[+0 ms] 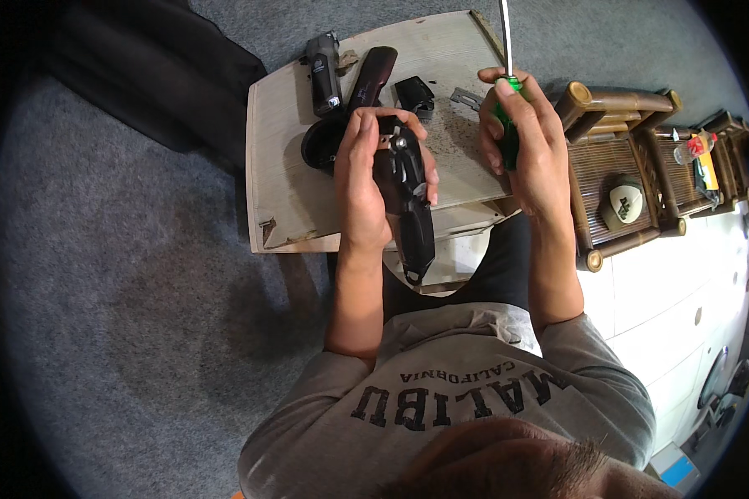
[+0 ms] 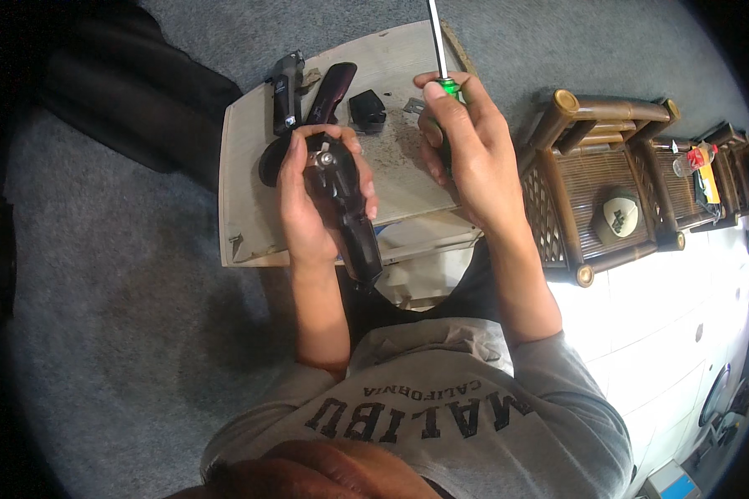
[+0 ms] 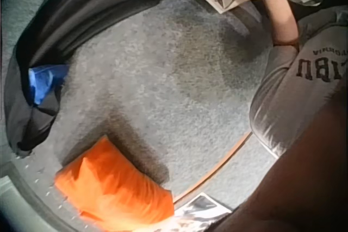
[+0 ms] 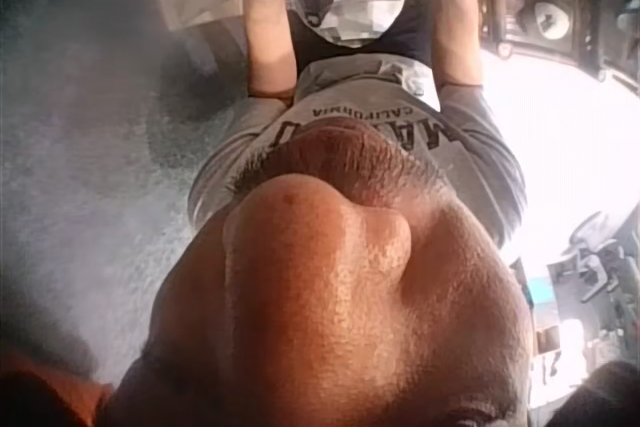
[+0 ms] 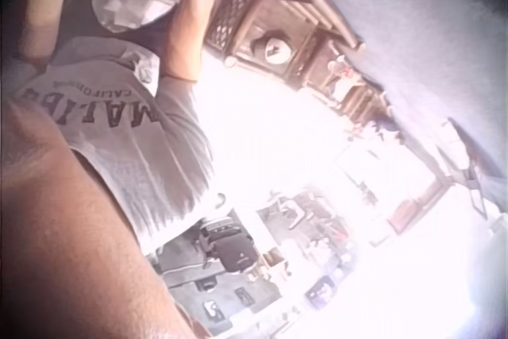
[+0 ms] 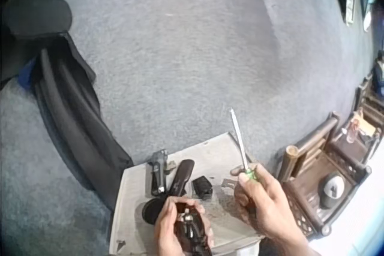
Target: The person uses a screwdriver to remove and replace screws on a hair clipper, handling small parts and placing them in a black container on a table.
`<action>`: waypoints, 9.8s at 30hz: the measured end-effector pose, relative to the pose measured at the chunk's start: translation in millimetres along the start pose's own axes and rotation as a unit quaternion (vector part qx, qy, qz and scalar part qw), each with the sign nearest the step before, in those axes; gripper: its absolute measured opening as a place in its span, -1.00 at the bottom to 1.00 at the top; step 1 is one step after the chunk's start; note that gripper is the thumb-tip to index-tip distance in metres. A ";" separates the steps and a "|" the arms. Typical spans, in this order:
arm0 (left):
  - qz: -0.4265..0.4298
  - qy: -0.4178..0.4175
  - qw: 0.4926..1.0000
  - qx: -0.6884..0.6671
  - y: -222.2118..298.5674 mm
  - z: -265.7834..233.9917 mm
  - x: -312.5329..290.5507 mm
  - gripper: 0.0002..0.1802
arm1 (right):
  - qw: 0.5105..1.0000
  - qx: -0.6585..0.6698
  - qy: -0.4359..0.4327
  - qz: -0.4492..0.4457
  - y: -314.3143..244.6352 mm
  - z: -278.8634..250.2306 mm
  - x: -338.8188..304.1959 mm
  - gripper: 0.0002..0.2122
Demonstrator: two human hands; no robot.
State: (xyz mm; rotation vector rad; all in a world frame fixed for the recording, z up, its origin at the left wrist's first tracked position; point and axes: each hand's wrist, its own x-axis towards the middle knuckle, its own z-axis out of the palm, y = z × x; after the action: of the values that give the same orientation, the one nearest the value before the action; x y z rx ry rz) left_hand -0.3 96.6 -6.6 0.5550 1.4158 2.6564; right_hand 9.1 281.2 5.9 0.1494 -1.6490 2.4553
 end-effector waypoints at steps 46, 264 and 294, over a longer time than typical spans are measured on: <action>0.012 0.055 0.994 0.094 -1.0 10.8 -0.5 -0.59 | 0.983 -0.144 -0.109 -0.016 -4.2 8.8 -12.0 -0.67; -0.035 -0.084 0.975 0.203 23.6 -6.9 -7.7 -0.88 | 0.656 -0.689 -0.163 -0.262 -86.4 -50.2 -53.8 -0.77; -0.026 -0.067 0.978 0.194 20.8 -8.2 -7.6 -0.88 | 0.658 -0.673 -0.154 -0.301 -86.6 -41.6 -58.9 -0.77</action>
State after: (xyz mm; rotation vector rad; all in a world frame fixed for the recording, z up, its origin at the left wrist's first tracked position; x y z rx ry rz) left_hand 5.9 76.5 4.1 0.6995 1.8871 2.2587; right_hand 85.1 346.1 57.9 0.7238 -2.4955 0.3659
